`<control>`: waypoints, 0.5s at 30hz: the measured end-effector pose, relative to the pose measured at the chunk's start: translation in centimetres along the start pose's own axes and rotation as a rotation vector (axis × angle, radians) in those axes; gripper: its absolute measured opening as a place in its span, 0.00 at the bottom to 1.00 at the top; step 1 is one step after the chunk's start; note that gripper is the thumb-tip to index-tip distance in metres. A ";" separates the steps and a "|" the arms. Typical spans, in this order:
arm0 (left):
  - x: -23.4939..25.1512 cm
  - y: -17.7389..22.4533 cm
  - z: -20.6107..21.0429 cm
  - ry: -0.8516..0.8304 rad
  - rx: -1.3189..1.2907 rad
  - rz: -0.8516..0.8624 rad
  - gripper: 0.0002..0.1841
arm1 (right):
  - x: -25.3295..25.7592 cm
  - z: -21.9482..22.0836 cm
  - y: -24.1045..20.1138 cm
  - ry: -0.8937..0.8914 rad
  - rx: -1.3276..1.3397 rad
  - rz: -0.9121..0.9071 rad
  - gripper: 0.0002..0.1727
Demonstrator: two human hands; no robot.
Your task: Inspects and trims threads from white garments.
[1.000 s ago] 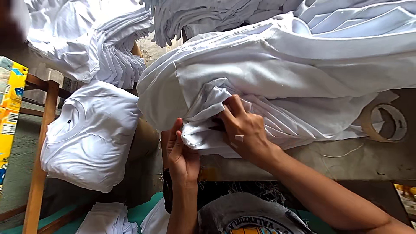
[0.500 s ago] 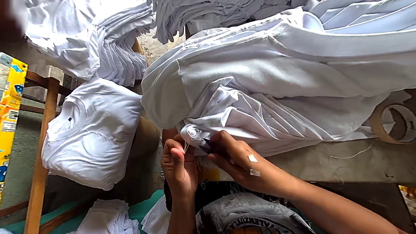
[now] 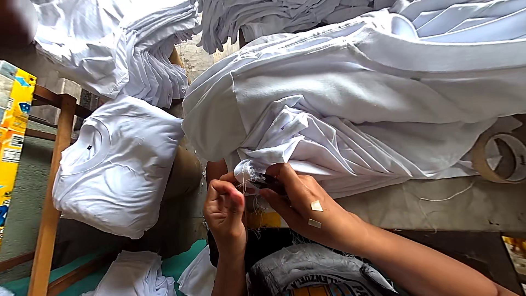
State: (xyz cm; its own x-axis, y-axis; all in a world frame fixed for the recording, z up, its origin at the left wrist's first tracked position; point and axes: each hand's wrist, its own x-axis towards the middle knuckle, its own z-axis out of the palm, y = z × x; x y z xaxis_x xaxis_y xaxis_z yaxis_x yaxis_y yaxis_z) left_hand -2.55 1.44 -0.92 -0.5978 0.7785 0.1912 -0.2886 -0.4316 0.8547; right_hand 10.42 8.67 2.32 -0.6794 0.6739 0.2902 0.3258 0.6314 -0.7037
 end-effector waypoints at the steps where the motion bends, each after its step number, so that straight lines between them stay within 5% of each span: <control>1: 0.0 0.0 -0.1 -0.015 -0.026 -0.018 0.06 | -0.2 -0.2 0.1 0.002 -0.004 -0.015 0.12; 6: 0.1 -1.0 0.2 -0.121 0.073 0.032 0.23 | -0.7 -1.2 0.3 0.006 -0.122 -0.147 0.11; 11: 0.8 -2.3 0.5 -0.024 0.202 0.239 0.08 | -0.9 -1.1 -0.5 0.023 -0.353 -0.202 0.10; 15: 0.3 -1.3 0.1 0.015 0.039 0.107 0.02 | -1.5 -1.0 -0.2 0.050 -0.358 -0.117 0.12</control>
State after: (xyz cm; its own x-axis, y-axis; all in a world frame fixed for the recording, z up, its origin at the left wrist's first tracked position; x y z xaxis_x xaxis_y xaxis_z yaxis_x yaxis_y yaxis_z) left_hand -2.25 2.24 -1.93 -0.6348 0.7218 0.2757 -0.1930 -0.4937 0.8480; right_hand 12.05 7.91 2.72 -0.6956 0.6014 0.3930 0.4630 0.7936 -0.3948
